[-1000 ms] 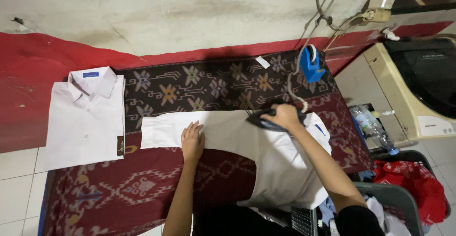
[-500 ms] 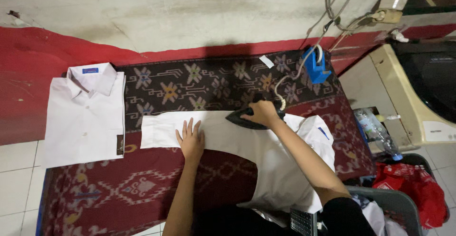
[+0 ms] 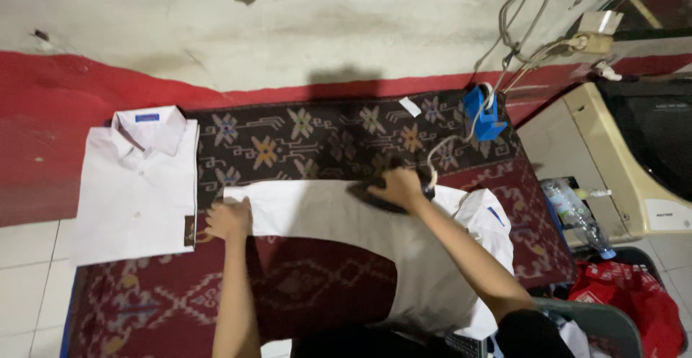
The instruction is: The person takes a white shirt from a laundry basket, spreads it across an ironing board, and irons the torso and sleeves before folding it.
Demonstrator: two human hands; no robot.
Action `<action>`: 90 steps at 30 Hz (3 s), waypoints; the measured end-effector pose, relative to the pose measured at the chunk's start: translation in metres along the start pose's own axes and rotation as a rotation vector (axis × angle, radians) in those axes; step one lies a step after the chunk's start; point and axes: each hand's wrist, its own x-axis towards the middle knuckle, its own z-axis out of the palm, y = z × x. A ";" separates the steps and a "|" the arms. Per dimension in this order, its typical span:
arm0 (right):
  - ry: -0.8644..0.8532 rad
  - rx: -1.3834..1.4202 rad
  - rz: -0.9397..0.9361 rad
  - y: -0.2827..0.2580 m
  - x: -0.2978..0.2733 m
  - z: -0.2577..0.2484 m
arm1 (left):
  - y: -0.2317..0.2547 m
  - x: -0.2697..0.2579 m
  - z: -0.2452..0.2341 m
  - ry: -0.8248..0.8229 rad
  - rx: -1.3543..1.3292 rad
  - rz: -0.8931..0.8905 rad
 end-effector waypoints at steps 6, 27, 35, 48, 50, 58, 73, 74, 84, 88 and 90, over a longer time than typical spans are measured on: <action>0.117 0.003 -0.189 -0.026 -0.031 0.008 | -0.004 0.011 0.000 0.000 -0.225 0.182; 0.188 0.150 0.177 -0.053 -0.009 -0.015 | -0.022 0.025 -0.022 -0.029 -0.253 0.404; -0.020 0.183 -0.005 -0.109 -0.056 -0.008 | -0.021 0.031 -0.018 -0.064 -0.278 0.380; -0.071 0.065 0.079 -0.110 -0.057 -0.010 | -0.024 0.034 -0.014 -0.110 -0.268 0.339; -0.004 0.154 -0.013 -0.117 -0.069 -0.010 | -0.025 0.035 -0.010 -0.140 -0.238 0.297; 0.137 0.093 0.279 -0.090 -0.008 -0.021 | -0.050 0.033 -0.004 0.054 0.092 0.135; 0.155 0.065 0.324 -0.093 -0.015 -0.018 | -0.065 0.025 -0.008 -0.233 -0.473 0.260; 0.100 0.072 0.326 -0.094 -0.014 -0.017 | -0.068 0.027 -0.009 -0.261 -0.481 0.222; 0.098 0.111 0.004 -0.126 -0.069 -0.005 | -0.078 0.036 -0.007 -0.630 -0.787 0.086; 0.155 0.162 0.269 -0.102 -0.027 -0.014 | -0.084 0.034 -0.003 -0.607 -0.812 0.084; 0.193 0.116 0.258 -0.100 -0.017 -0.017 | -0.088 0.031 -0.001 -0.581 -0.867 0.081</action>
